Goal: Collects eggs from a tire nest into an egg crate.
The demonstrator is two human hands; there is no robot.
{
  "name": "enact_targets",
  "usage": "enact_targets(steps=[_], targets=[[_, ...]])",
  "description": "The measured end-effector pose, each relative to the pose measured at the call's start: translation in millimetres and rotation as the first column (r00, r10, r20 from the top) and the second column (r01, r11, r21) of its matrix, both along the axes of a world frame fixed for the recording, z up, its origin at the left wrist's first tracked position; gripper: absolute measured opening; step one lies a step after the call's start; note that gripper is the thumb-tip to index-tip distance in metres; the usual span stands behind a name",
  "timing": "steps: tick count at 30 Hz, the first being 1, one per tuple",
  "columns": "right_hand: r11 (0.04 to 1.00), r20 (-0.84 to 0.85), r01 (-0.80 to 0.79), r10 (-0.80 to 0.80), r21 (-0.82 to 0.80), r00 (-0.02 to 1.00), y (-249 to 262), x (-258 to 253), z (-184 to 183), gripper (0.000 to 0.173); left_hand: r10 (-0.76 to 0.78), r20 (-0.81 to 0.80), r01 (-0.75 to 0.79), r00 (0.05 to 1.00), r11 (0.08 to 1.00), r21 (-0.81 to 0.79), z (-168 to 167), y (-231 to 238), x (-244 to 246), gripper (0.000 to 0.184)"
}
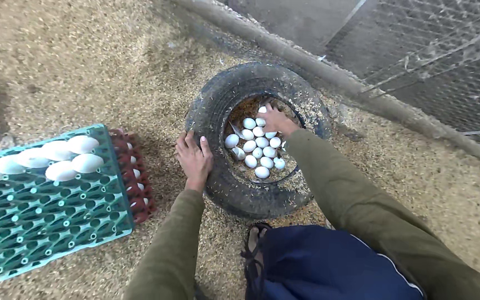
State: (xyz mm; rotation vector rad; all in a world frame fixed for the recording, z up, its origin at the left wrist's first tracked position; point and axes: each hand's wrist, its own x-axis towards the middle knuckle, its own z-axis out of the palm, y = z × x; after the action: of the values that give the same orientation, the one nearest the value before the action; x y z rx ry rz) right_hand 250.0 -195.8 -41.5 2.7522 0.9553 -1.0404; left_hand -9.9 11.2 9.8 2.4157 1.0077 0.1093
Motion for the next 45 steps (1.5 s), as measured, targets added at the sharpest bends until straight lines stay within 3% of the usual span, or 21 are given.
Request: enact_targets(steps=[5,12,15,17,20,21,23,25,28,29,31,33,38,41,45], targets=[[0.999,-0.025,0.001,-0.002,-0.053,1.0,7.0,5.0,5.6,0.073,0.006,0.037,-0.005,0.999,1.0,-0.012,0.7,0.4,2.3,0.061],[1.0,-0.029,-0.019,0.019,0.003,0.999,-7.0,0.7,2.7,0.062,0.005,0.045,-0.003,0.999,0.999,-0.054,2.5,1.4,-1.0,0.061],[0.999,0.009,-0.021,0.02,0.026,1.0,-14.5,-2.8,-3.9,0.066,0.069,0.139,-0.056,0.988,0.994,-0.095,2.7,-0.7,-6.2,0.059],[0.997,0.065,-0.024,0.019,0.077,0.998,-20.0,-3.3,-6.7,0.064,0.095,0.276,-0.091,0.956,0.996,-0.026,2.6,-6.5,-10.7,0.06],[0.961,0.085,0.121,-0.146,0.249,0.986,-29.2,-5.3,1.3,0.059,-0.007,0.519,-0.038,0.855,0.996,0.076,11.7,-27.4,-17.4,0.057],[0.917,0.049,0.212,-0.242,0.339,0.969,-32.4,-5.8,8.3,0.059,-0.034,0.571,0.009,0.82,0.999,0.046,18.7,-37.7,-16.3,0.056],[0.734,-0.173,0.456,-0.432,0.503,0.885,-38.3,-18.6,26.5,0.053,-0.02,0.602,0.121,0.798,0.984,-0.128,40.2,-61.5,-9.9,0.051],[0.513,-0.499,0.663,-0.437,0.546,0.748,-42.1,-39.0,44.4,0.047,0.084,0.537,0.191,0.84,0.879,-0.437,60.5,-76.6,7.9,0.043],[0.329,-0.804,0.811,-0.201,0.483,0.56,-42.3,-78.3,68.0,0.055,0.26,0.297,0.134,0.919,0.503,-0.854,67.0,-89.8,36.5,0.048],[0.329,-0.832,0.816,-0.133,0.475,0.538,-38.6,-91.3,79.2,0.061,0.303,0.216,0.111,0.928,0.329,-0.938,67.4,-92.8,42.1,0.052],[0.404,-0.781,0.739,-0.089,0.539,0.618,-25.4,-117.7,102.8,0.059,0.342,0.052,0.053,0.938,0.007,-0.999,75.4,-93.9,44.1,0.057],[0.528,-0.631,0.593,-0.132,0.608,0.765,-11.3,-143.4,120.8,0.052,0.401,-0.003,0.069,0.916,-0.166,-0.984,79.6,-97.5,36.6,0.057],[0.855,-0.261,0.216,-0.099,0.472,0.96,6.3,-192.3,138.9,0.073,0.722,0.06,0.384,0.689,-0.293,-0.876,59.1,-110.6,-1.2,0.044],[0.896,-0.062,0.021,0.007,0.444,0.998,5.5,-202.8,130.8,0.078,0.78,0.01,0.424,0.626,-0.329,-0.844,50.8,-119.4,-14.2,0.046],[0.936,0.064,-0.087,0.069,0.341,0.996,6.8,-207.8,131.1,0.081,0.783,0.021,0.41,0.621,-0.302,-0.861,46.2,-125.9,-19.1,0.053]])
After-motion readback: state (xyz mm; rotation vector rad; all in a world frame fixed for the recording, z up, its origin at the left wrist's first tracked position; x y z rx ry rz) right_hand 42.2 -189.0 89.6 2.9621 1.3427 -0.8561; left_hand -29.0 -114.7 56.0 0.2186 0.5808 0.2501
